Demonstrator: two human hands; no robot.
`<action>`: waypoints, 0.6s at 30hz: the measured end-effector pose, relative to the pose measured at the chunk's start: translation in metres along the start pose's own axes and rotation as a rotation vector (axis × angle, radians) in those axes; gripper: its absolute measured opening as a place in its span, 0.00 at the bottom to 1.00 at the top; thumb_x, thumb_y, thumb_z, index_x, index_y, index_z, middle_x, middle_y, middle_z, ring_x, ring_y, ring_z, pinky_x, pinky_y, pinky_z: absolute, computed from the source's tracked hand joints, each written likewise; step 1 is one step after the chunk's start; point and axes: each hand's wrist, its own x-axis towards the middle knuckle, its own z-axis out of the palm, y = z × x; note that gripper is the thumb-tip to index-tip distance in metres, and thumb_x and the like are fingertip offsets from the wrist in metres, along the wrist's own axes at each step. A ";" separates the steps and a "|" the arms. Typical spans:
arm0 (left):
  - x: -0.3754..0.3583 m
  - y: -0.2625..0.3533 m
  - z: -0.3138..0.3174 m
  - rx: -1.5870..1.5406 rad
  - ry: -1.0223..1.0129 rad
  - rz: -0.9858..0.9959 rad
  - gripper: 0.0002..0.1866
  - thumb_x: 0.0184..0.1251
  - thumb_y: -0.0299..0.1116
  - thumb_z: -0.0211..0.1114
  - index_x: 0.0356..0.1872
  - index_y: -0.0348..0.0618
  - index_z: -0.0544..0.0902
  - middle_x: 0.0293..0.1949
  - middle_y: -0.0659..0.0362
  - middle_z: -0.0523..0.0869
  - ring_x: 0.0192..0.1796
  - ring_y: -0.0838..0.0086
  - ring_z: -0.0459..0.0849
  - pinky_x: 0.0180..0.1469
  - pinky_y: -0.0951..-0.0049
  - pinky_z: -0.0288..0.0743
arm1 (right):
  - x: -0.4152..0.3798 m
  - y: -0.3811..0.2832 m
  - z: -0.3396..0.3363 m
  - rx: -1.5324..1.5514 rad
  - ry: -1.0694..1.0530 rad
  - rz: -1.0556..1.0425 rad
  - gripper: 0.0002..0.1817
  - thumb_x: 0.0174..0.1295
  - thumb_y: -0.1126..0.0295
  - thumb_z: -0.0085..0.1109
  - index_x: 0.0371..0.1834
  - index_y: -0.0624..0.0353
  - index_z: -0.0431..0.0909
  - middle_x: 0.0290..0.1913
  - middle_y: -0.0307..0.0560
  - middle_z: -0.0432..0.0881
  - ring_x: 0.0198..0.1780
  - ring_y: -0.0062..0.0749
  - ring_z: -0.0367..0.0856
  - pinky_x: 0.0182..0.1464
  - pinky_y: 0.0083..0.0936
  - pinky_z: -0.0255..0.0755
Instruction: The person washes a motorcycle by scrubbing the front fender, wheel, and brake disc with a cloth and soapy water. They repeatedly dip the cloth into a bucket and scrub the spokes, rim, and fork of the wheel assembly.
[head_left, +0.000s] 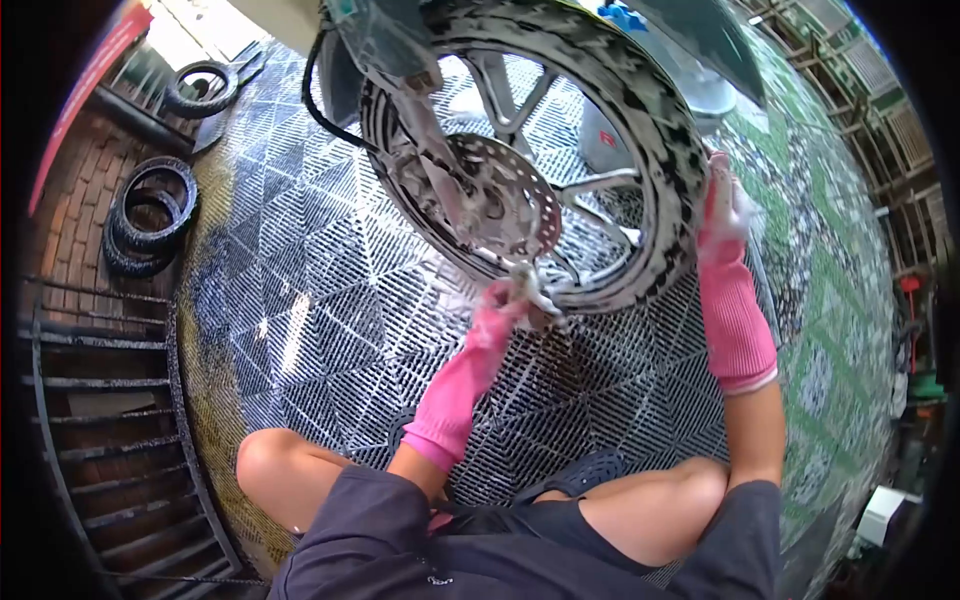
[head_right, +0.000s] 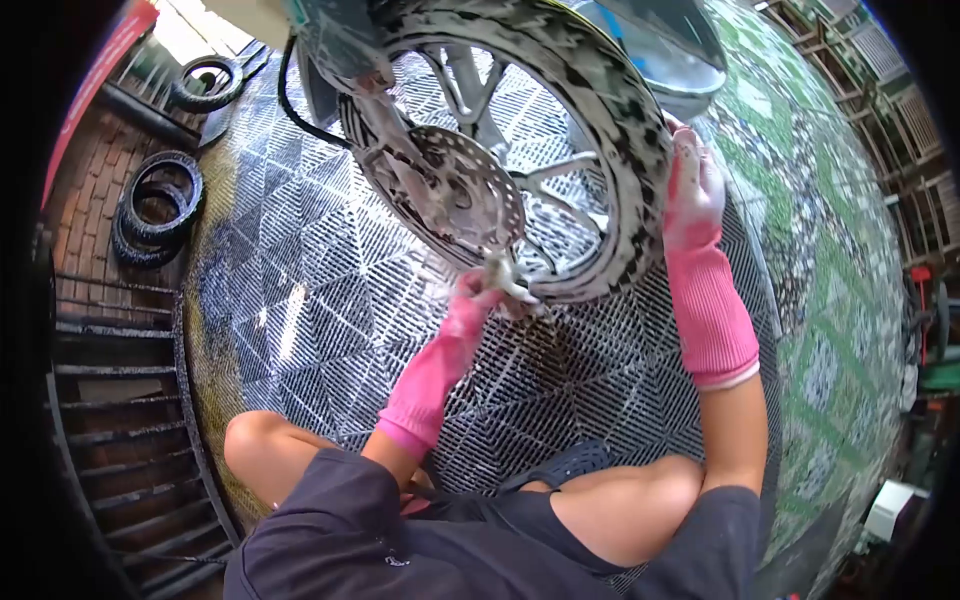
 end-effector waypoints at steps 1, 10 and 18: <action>-0.005 0.007 -0.009 -0.166 -0.106 -0.034 0.13 0.65 0.23 0.65 0.50 0.40 0.80 0.45 0.55 0.87 0.51 0.61 0.88 0.58 0.62 0.83 | -0.010 0.009 -0.005 0.271 -0.077 0.088 0.26 0.83 0.58 0.38 0.61 0.70 0.79 0.52 0.46 0.86 0.51 0.27 0.80 0.61 0.25 0.71; -0.008 -0.009 -0.010 -0.916 -0.417 0.095 0.37 0.66 0.36 0.66 0.75 0.46 0.63 0.64 0.49 0.77 0.63 0.57 0.80 0.66 0.58 0.79 | -0.317 0.197 -0.115 0.181 0.531 0.862 0.17 0.72 0.54 0.60 0.52 0.54 0.82 0.39 0.45 0.89 0.32 0.31 0.85 0.36 0.26 0.78; -0.022 0.008 0.011 -0.883 -0.617 0.121 0.46 0.67 0.60 0.67 0.78 0.51 0.59 0.71 0.48 0.69 0.73 0.54 0.71 0.72 0.53 0.72 | -0.258 0.084 -0.058 0.223 -0.306 0.945 0.25 0.78 0.59 0.53 0.70 0.65 0.70 0.61 0.52 0.84 0.57 0.36 0.84 0.58 0.32 0.79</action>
